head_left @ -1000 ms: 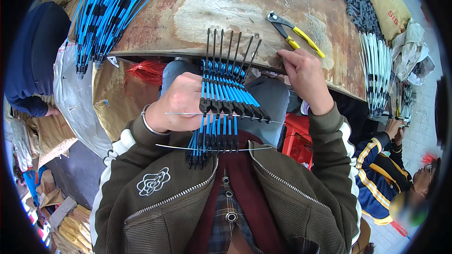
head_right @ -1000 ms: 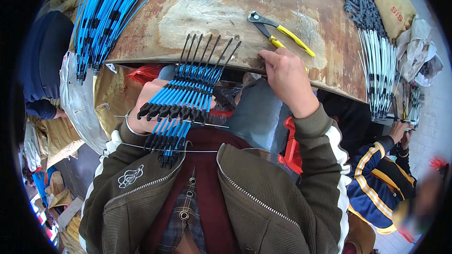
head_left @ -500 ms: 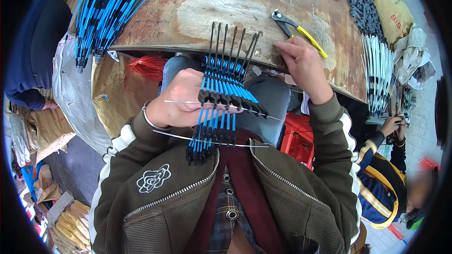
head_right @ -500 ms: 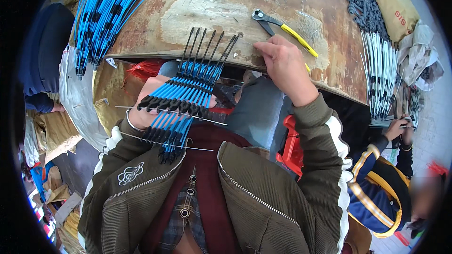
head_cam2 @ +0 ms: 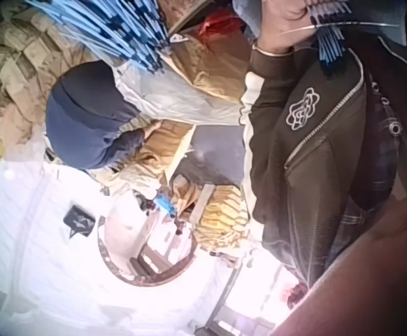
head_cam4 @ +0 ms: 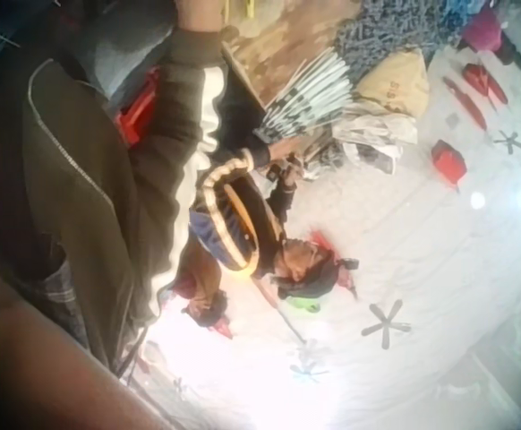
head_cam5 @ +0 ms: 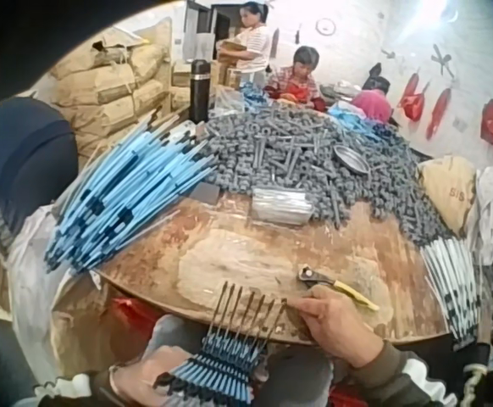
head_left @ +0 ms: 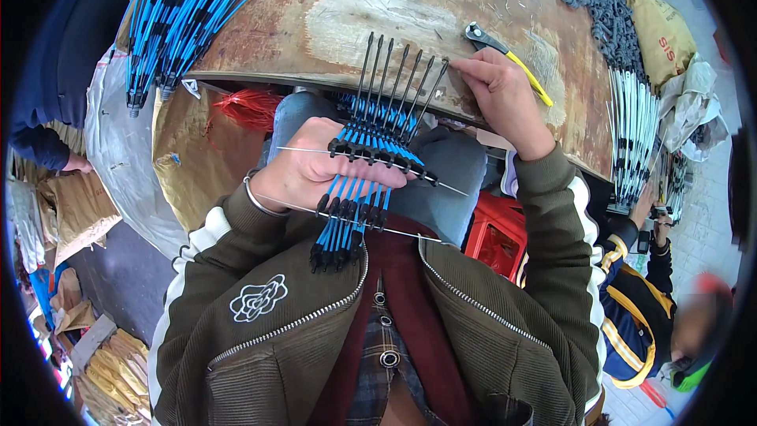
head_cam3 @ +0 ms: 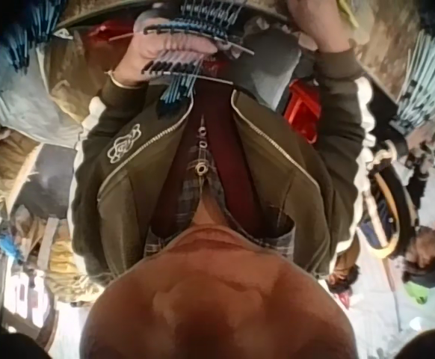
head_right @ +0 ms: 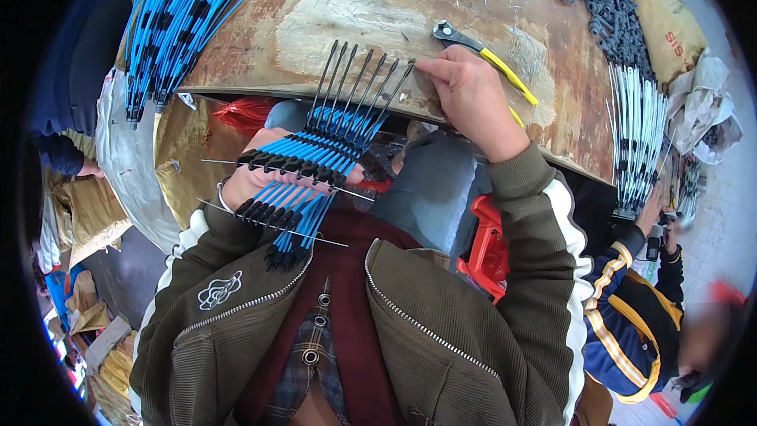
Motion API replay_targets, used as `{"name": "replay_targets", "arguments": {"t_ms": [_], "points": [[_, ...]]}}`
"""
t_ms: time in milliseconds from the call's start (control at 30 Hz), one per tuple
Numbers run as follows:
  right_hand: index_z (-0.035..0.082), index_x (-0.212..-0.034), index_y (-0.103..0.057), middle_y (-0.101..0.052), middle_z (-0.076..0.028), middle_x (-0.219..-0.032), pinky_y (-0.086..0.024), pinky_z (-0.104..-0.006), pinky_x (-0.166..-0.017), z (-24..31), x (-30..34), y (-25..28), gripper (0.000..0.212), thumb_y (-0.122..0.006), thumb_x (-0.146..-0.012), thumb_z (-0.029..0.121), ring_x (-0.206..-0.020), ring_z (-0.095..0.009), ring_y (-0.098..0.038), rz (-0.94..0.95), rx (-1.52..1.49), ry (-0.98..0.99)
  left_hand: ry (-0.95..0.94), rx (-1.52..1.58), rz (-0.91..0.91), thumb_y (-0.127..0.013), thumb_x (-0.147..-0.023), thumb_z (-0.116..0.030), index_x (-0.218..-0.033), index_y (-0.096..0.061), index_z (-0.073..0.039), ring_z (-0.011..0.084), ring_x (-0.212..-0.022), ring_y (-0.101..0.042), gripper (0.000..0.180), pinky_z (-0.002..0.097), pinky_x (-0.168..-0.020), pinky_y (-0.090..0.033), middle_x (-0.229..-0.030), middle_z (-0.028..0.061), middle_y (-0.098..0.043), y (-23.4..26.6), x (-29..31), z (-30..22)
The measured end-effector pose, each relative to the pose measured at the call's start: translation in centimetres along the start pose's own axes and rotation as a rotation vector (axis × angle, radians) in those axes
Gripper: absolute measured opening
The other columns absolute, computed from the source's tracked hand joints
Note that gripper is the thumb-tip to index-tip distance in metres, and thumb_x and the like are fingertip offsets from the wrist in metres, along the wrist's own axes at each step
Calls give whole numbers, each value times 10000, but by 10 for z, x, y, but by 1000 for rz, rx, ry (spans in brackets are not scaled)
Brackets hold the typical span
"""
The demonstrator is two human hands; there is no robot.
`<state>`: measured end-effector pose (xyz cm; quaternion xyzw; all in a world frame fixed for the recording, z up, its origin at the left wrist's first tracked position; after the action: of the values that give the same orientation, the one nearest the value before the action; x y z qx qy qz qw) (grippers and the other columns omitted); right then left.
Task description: The person assembles electrical or mechanical connectors by inserting plastic components and blue wires into a connector hub, securing them with pliers and cutters to create finished assemblies.
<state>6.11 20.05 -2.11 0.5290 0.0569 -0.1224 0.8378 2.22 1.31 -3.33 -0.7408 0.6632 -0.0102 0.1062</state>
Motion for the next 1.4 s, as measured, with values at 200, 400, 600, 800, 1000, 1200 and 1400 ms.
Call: {"name": "replay_targets", "arguments": {"t_ms": [200, 400, 600, 800, 1000, 1200, 1400], "points": [[14, -925, -644, -571, -116, -785, -450, -319, -641, 6, -10, -1, 157, -580, -783, 35, -706, -278, -571, -7, -60, 25, -48, -19, 3, -594, -831, -89, -987, -636, -23, 237, -842, -650, 175, 281, -751, -510, -943, 129, -659, 2, 0, -3], [29, -956, -628, -577, -121, -791, -457, -332, -646, 7, -20, -7, 178, -573, -787, 36, -709, -288, -574, 6, -40, 72, -95, -41, 13, -590, -839, -107, -996, -636, -23, 239, -868, -643, 184, 284, -769, -502, -962, 124, -656, 3, -1, -6], [64, -1060, -564, -562, -130, -822, -462, -361, -661, 26, -31, -10, 289, -546, -776, 14, -743, -310, -570, 57, 139, 129, -134, -61, 23, -587, -846, -125, -1005, -636, -24, 241, -894, -636, 195, 287, -788, -494, -980, 119, -654, 3, -3, -8], [66, -1033, -533, -518, -148, -860, -454, -389, -686, 47, -36, -18, 309, -503, -741, -30, -800, -345, -553, 280, 164, 321, -206, 37, 4, -569, -863, -143, -975, -643, -20, 250, -890, -636, 182, 287, -772, -504, -962, 119, -657, 3, -3, -15], [48, -959, -547, -518, -151, -861, -452, -394, -695, 35, -32, -14, 282, -461, -718, -72, -799, -352, -547, 252, 62, 262, -370, -191, 6, -582, -842, -108, -964, -645, -20, 259, -877, -638, 163, 310, -766, -503, -936, 119, -660, 3, 1, -24], [34, -921, -548, -520, -155, -847, -453, -396, -688, 37, -33, -12, 271, -447, -702, -88, -795, -356, -548, 262, 58, 280, -304, -10, -10, -611, -812, -111, -969, -648, -29, 256, -878, -637, 181, 318, -768, -498, -935, 115, -663, 4, -3, -20], [32, -919, -551, -526, -158, -845, -453, -395, -687, 36, -34, -13, 275, -449, -697, -93, -796, -359, -550, 268, 60, 260, -329, -148, 14, -630, -796, -124, -978, -652, -39, 253, -890, -634, 201, 321, -780, -492, -961, 100, -663, 5, -4, -18]]}}
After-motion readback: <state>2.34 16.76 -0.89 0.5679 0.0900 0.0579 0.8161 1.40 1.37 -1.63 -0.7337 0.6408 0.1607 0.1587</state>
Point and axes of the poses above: each hand's wrist, its own x-axis away from the middle knuckle, its own y-axis out of the back of the hand, z = x × y, the point moved 8 cm from there along -x, towards the middle knuckle
